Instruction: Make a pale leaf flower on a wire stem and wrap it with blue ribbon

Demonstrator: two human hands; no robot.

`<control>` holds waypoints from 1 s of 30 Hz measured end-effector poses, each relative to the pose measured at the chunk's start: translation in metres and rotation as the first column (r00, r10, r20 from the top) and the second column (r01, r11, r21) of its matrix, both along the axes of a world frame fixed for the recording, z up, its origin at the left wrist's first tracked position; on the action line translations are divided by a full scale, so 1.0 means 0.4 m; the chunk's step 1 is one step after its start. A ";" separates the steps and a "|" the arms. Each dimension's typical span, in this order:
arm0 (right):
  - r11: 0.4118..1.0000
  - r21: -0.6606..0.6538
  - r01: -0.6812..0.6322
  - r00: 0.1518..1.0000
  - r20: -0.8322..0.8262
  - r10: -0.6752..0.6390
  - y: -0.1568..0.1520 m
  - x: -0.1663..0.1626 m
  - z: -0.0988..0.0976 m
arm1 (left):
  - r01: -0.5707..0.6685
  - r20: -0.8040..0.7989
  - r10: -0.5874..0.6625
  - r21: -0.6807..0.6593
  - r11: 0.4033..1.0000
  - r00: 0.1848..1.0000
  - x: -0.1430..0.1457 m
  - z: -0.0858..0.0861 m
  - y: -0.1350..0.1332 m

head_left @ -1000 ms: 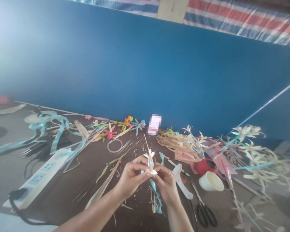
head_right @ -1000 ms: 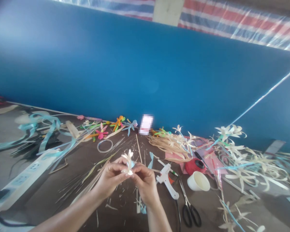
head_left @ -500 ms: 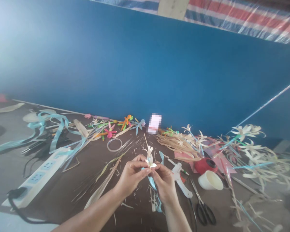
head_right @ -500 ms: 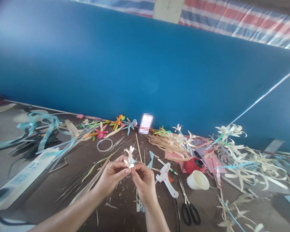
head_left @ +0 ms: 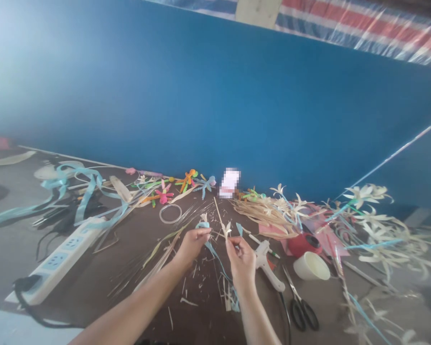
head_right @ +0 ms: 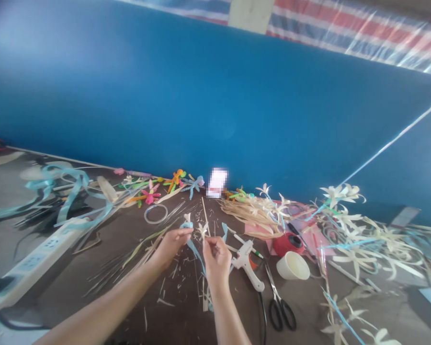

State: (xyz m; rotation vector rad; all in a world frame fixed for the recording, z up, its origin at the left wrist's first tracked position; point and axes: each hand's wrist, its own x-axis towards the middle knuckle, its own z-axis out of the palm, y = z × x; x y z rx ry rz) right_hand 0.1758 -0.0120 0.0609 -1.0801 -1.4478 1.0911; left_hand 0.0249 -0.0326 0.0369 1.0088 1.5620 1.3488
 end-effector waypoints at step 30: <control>0.853 0.522 -0.029 0.976 0.199 -0.088 -0.031 -0.003 0.007 | -0.033 0.028 0.027 0.244 0.969 0.999 0.099 0.102 -0.046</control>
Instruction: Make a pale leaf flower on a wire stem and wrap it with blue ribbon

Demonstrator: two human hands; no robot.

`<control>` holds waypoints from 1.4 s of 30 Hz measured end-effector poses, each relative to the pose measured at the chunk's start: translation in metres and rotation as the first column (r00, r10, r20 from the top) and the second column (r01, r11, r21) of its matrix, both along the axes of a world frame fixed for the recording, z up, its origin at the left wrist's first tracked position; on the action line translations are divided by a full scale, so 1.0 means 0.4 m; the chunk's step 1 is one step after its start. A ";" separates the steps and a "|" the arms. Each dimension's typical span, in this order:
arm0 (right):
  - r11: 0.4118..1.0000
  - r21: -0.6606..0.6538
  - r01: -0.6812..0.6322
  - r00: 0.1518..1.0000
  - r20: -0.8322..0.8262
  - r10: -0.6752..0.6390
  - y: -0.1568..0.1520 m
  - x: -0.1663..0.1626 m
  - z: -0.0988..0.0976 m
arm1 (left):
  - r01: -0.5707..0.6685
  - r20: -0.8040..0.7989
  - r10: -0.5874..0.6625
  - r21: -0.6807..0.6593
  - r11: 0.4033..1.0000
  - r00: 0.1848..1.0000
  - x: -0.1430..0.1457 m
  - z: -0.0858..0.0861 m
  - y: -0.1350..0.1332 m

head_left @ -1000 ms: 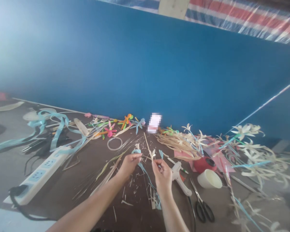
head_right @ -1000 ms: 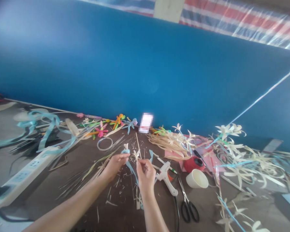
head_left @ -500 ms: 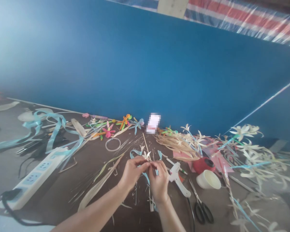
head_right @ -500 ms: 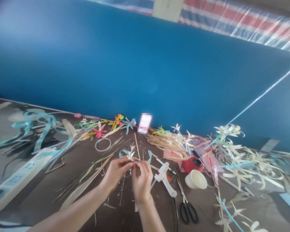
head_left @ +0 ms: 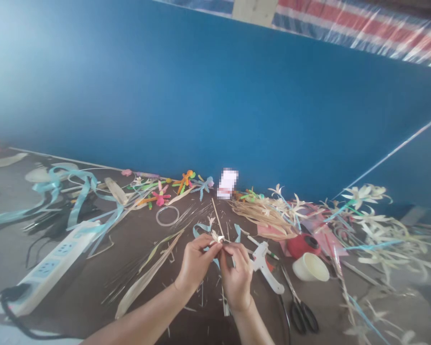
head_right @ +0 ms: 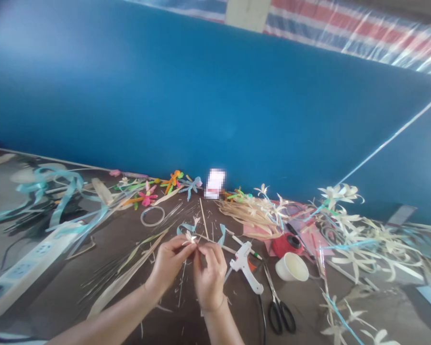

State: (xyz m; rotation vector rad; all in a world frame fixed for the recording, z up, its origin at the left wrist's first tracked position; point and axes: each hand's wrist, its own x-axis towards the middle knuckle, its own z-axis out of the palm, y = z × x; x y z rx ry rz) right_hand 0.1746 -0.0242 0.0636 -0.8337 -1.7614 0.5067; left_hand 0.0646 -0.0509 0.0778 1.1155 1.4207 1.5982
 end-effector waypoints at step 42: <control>0.865 -0.430 -0.260 0.956 -0.239 0.169 -0.004 0.026 0.086 | 0.092 -0.414 -0.034 0.122 0.988 0.910 -0.011 0.019 -0.028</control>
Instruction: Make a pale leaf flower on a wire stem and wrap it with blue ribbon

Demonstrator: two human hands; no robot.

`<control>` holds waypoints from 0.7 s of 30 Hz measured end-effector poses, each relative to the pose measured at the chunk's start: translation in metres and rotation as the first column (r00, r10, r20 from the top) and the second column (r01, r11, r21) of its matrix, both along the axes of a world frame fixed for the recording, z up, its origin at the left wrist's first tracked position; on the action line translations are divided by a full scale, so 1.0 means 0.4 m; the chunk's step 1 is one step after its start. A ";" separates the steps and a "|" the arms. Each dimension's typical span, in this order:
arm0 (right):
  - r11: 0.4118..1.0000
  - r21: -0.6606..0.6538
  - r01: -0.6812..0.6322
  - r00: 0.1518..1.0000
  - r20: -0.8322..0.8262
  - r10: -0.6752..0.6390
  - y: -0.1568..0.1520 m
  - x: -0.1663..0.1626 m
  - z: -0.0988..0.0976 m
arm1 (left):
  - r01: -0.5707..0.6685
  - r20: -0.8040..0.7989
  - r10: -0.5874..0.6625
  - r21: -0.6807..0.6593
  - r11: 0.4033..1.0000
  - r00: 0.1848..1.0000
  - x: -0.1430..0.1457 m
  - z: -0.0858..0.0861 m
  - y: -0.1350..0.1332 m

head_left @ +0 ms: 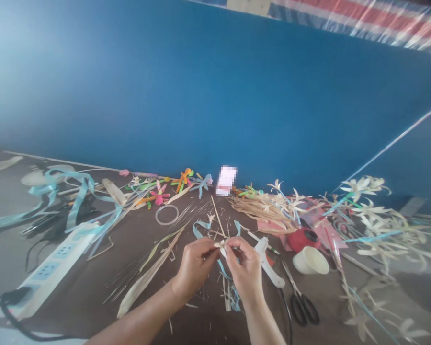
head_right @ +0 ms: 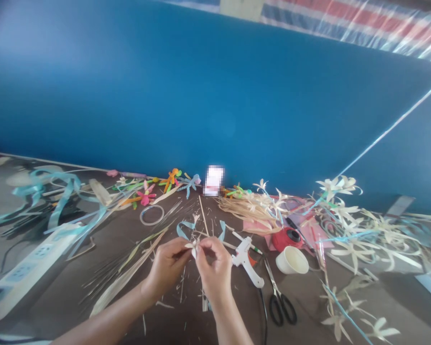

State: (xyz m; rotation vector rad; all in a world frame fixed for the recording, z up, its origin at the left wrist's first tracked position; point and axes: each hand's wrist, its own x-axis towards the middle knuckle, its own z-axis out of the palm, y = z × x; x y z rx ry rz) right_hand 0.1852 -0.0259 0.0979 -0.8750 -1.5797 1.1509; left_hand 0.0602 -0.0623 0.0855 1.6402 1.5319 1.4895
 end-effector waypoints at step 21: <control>0.993 -0.112 0.027 0.996 -0.085 -0.036 -0.012 -0.013 -0.014 | 0.012 0.416 0.067 -0.184 0.983 0.907 0.015 -0.010 0.006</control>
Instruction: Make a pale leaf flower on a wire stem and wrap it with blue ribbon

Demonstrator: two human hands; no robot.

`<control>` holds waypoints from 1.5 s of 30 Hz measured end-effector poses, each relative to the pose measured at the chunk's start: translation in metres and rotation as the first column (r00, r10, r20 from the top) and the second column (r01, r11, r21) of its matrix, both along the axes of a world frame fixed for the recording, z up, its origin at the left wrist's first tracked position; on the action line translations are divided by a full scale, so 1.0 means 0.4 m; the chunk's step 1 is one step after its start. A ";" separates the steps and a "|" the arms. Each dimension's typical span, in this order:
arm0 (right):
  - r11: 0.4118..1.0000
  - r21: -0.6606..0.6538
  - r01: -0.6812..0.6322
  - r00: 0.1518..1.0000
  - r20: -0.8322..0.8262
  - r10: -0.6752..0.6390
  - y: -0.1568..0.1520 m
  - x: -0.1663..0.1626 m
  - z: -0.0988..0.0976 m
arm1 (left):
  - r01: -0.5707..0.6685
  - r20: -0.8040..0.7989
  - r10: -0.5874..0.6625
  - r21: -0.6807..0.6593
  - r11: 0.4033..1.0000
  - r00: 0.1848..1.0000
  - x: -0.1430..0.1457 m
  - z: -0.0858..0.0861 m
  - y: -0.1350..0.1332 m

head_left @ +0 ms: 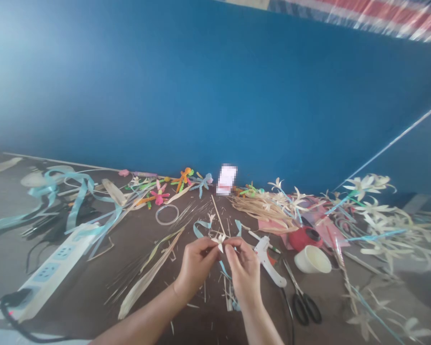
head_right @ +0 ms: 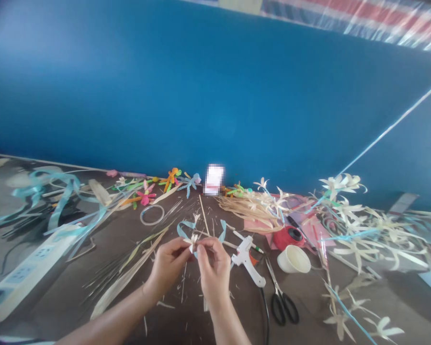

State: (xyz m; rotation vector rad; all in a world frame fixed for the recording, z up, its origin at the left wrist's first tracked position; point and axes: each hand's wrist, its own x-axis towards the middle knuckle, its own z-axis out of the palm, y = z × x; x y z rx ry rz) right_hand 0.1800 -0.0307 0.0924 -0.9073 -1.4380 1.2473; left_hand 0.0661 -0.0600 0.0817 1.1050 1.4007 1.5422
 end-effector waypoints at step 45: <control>0.928 -0.302 -0.218 0.965 -0.209 0.158 -0.019 -0.017 -0.004 | 0.099 0.072 -0.105 0.091 0.991 0.992 -0.046 0.033 -0.011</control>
